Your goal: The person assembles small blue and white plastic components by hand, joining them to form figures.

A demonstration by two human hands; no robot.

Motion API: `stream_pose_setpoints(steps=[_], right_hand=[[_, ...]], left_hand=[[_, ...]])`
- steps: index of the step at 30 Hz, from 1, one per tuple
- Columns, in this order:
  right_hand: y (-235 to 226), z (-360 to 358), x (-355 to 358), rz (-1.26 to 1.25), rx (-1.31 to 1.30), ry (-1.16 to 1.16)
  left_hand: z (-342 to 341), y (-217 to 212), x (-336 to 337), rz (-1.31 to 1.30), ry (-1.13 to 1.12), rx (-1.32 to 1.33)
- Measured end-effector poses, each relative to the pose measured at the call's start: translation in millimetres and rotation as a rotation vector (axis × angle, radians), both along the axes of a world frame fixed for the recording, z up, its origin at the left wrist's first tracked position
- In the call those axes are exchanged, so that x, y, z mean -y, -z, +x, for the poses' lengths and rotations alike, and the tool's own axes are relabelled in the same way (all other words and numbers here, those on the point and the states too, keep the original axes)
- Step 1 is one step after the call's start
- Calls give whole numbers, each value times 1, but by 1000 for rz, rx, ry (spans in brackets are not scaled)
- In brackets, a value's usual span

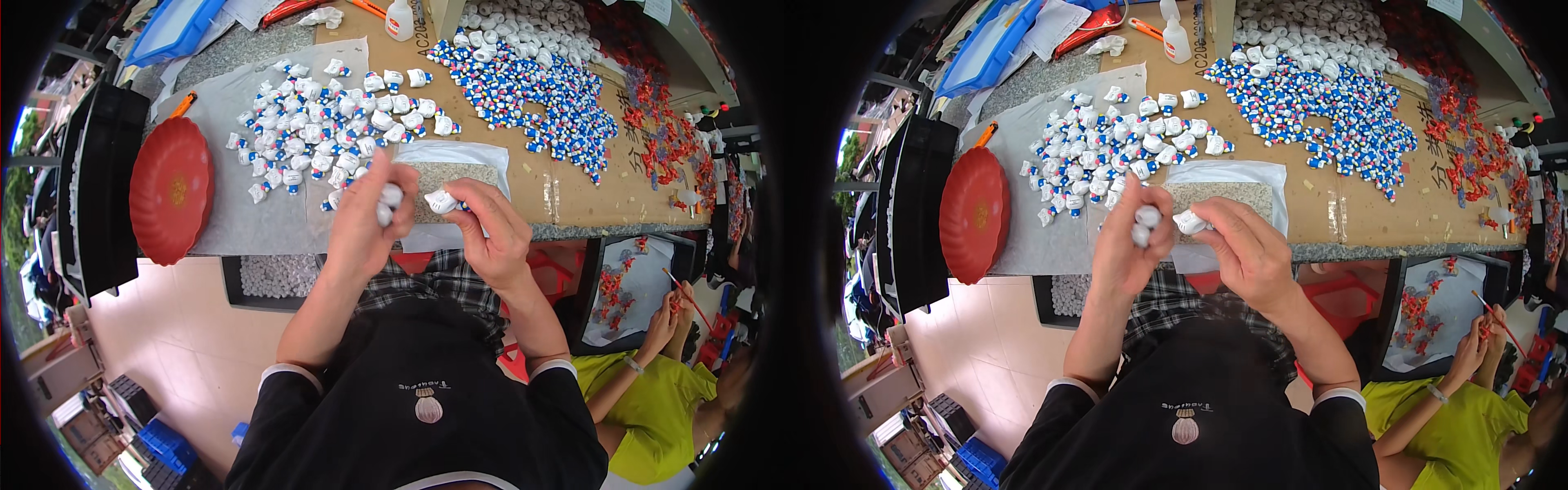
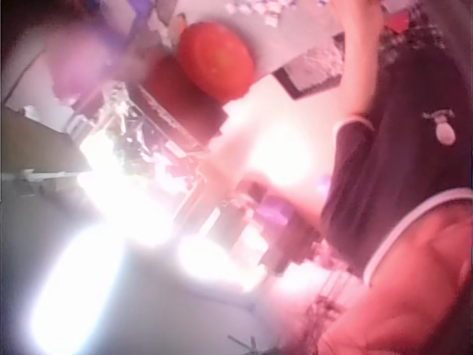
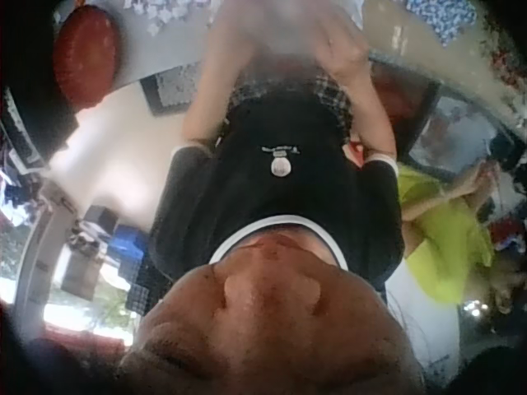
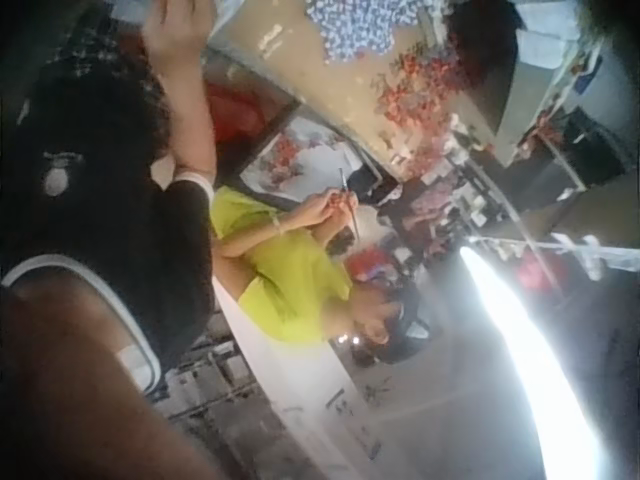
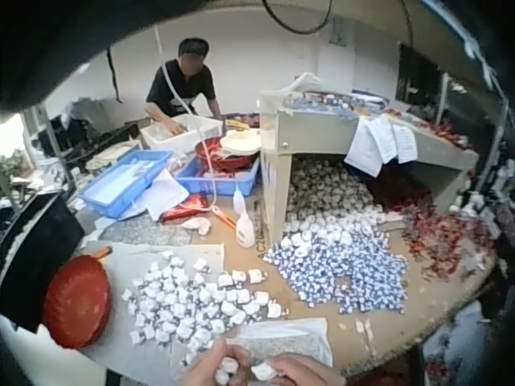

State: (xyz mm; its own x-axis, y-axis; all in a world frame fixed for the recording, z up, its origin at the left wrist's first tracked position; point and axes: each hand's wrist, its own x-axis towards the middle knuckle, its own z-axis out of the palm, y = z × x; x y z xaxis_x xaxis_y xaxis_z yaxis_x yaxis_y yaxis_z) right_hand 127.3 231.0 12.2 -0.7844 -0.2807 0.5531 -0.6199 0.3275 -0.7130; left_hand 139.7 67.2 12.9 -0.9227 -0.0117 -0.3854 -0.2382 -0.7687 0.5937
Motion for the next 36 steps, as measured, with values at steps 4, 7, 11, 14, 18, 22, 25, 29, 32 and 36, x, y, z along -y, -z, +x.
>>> stream_pose_setpoints(steps=[4, 7, 11, 14, 18, 22, 25, 29, 32, 36], right_hand=[[1, -1, -7, 140, -95, -149], [4, -1, -12, 80, -45, -146], [-2, 4, -23, -83, 356, -132], [-4, 9, -25, -329, 757, -123], [-13, 11, -31, -228, 810, -62], [-7, 0, -39, -101, 515, -9], [-10, -4, -39, 60, 460, 52], [-8, -13, -39, 321, 289, 19], [-7, -19, -37, 527, 143, -19], [-9, -19, -30, 613, 224, -97]], left_hand=[[18, 7, 3, -177, 400, 33], [21, 13, 5, -114, 431, 7], [27, 18, 1, 188, 399, 12], [33, 22, -4, 175, 378, 6], [38, 21, -7, 34, 350, 35], [41, 22, -6, 35, 324, 26], [42, 25, -3, 17, 320, 16], [42, 24, -4, -6, 330, 15], [43, 22, -6, -55, 309, 18], [43, 21, -7, -132, 281, 22]])
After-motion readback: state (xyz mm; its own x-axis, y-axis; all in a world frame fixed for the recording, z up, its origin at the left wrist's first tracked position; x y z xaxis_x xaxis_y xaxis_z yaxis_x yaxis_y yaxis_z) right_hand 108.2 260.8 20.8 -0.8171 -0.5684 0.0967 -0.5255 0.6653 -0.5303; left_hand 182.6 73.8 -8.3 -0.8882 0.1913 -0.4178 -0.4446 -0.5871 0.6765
